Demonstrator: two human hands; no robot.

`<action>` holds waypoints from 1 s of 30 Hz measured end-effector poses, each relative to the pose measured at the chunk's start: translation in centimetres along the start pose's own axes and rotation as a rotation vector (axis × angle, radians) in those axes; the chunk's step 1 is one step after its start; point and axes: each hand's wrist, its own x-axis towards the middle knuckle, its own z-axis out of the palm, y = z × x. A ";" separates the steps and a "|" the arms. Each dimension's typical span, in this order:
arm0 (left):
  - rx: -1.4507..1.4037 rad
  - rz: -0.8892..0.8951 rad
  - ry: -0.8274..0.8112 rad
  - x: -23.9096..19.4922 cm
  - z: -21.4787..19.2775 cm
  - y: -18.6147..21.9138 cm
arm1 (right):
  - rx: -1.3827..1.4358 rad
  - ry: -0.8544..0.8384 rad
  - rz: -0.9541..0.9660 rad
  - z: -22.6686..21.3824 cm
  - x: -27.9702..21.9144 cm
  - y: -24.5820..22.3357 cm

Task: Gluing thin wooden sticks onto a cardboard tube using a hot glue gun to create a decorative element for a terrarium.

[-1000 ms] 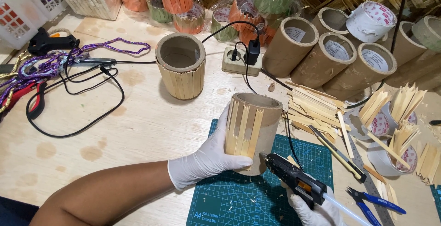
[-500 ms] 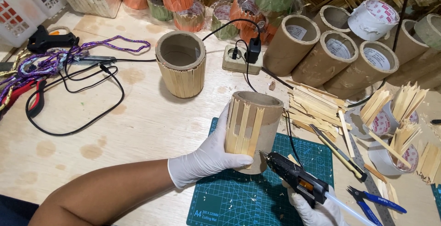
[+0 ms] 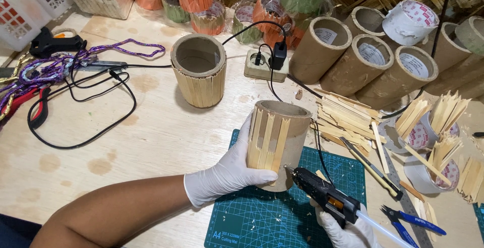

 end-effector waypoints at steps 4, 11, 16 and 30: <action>-0.014 -0.005 0.008 0.0 0.1 0.1 | -0.592 0.246 -0.412 9.8 -7.8 6.3; -0.030 0.057 -0.008 -0.1 -0.1 -0.3 | -0.096 -0.178 -0.023 -0.9 -0.2 0.7; 0.046 -0.004 0.011 -0.5 0.3 0.8 | -0.357 0.515 -0.175 11.7 -7.6 4.2; -0.066 0.091 -0.027 -1.0 0.8 0.9 | -2.494 0.330 -0.595 22.7 -18.5 0.9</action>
